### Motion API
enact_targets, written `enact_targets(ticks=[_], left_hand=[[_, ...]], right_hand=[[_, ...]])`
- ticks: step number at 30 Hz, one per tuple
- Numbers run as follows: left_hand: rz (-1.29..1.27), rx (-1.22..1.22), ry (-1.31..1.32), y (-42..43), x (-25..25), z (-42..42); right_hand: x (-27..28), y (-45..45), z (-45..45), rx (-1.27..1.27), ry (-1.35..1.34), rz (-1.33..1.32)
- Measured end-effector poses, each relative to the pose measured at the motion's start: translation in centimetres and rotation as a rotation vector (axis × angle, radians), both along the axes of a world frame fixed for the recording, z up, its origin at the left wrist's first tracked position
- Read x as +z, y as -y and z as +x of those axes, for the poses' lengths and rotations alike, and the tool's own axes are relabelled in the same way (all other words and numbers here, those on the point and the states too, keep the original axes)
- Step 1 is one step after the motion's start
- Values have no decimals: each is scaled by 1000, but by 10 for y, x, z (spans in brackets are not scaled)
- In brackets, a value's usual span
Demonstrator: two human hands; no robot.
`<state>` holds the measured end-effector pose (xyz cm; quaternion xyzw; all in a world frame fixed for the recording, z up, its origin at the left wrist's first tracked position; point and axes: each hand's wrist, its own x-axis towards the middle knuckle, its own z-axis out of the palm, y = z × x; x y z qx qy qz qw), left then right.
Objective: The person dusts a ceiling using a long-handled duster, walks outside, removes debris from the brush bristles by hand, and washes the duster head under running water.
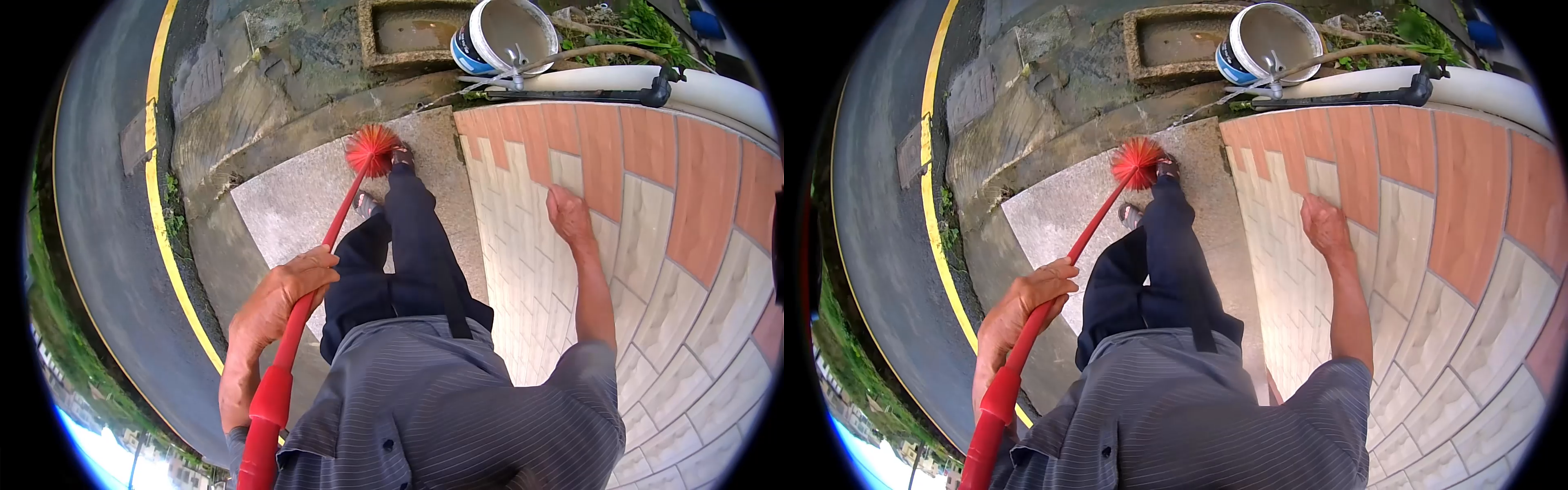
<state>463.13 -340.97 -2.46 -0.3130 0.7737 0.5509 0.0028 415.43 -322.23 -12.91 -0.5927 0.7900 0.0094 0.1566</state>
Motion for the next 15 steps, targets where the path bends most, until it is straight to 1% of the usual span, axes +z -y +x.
enact_targets(ticks=[1, 3, 6, 7, 10, 11, 13, 15], left_hand=[[10, -15, -3, 4, -1, 2], [31, -46, -4, 10, -1, 6], [28, 141, -26, 5, -13, 8], [-56, 278, -24, -4, -26, 10], [-52, 928, 98, -36, -48, -10], [-111, 1027, 192, -39, -55, -15], [-69, 1110, 142, -37, -65, -18], [-61, 1151, 84, -34, -63, -24]], right_hand=[[0, 1, -1, -6, -7, 29], [1, 3, 0, -2, 10, 2], [1, 3, 0, -13, 29, -20], [-1, 3, 0, -21, 34, -25], [-11, 1, -1, -121, 7, 20], [-15, 1, 2, -227, 54, -11], [-30, 6, 17, -433, 149, -76], [-59, 10, 43, -599, 334, -111]])
